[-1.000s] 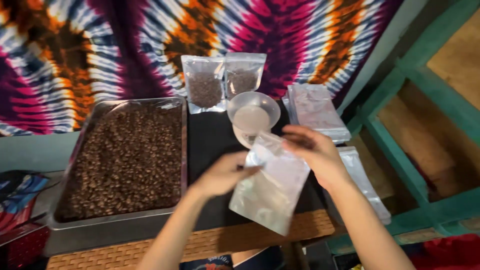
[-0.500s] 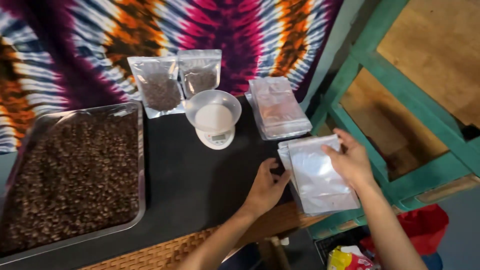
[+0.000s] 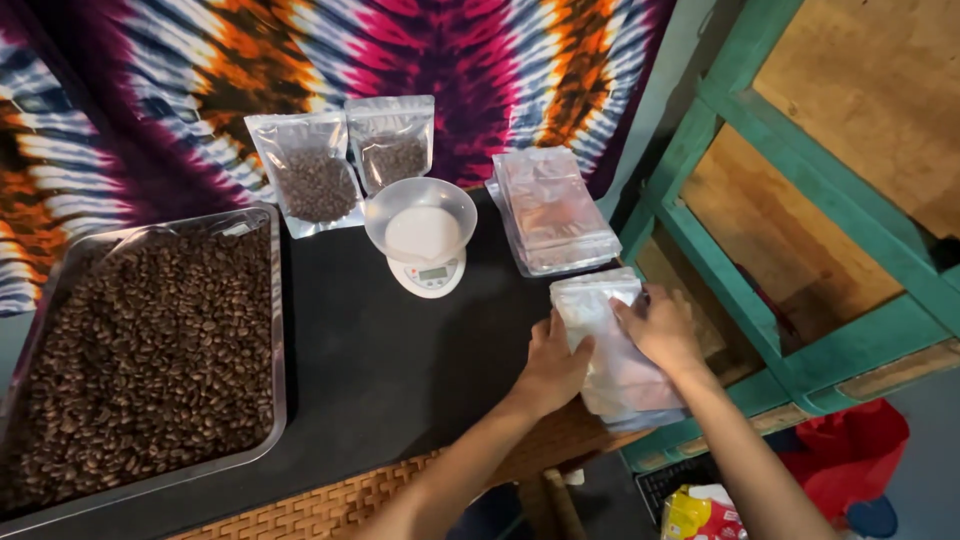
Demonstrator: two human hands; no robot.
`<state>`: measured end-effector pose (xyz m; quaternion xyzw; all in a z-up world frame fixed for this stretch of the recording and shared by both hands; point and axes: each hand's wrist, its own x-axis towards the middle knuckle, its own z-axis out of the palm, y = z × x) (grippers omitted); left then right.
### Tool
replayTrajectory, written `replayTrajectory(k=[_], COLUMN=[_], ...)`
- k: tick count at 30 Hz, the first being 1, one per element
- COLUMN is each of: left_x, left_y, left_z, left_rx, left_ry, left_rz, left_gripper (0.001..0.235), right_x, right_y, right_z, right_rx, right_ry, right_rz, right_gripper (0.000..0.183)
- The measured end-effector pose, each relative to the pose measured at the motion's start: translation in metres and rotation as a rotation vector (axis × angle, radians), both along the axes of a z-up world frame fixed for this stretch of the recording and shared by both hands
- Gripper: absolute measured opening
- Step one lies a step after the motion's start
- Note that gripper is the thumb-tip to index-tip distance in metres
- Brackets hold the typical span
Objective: Organizing and stacking plastic coffee bean bags on a work surface
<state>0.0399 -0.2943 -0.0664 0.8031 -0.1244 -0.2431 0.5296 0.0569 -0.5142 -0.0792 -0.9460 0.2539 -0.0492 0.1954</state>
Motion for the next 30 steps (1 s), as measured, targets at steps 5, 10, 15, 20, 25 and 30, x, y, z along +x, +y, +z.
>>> replayTrajectory(k=[5, 10, 15, 20, 25, 30], left_x=[-0.011, -0.025, -0.041, -0.018, -0.007, -0.003], left_y=[-0.003, 0.007, 0.048, 0.070, 0.077, 0.073], left_z=[0.001, 0.023, 0.089, 0.096, 0.060, 0.040], left_rx=[-0.104, -0.480, -0.674, -0.488, -0.410, -0.440], left_ry=[0.058, 0.200, 0.198, -0.092, -0.283, -0.287], left_rz=[0.150, 0.514, 0.417, 0.308, 0.265, 0.306], left_gripper=[0.083, 0.098, 0.068, 0.077, 0.072, 0.063], right_x=[-0.030, -0.042, -0.046, -0.048, -0.044, -0.041], right_y=[0.053, 0.072, 0.092, 0.137, 0.129, 0.118], right_z=[0.057, 0.059, 0.068, 0.115, 0.082, 0.053], right_rx=[0.356, 0.708, 0.975, 0.975, 0.887, 0.972], right_ry=[-0.058, -0.320, -0.510, -0.714, -0.856, -0.849], right_rz=[-0.049, -0.068, 0.032, 0.272, 0.493, 0.530], right_gripper=[0.080, 0.050, 0.072, 0.073, 0.061, 0.072])
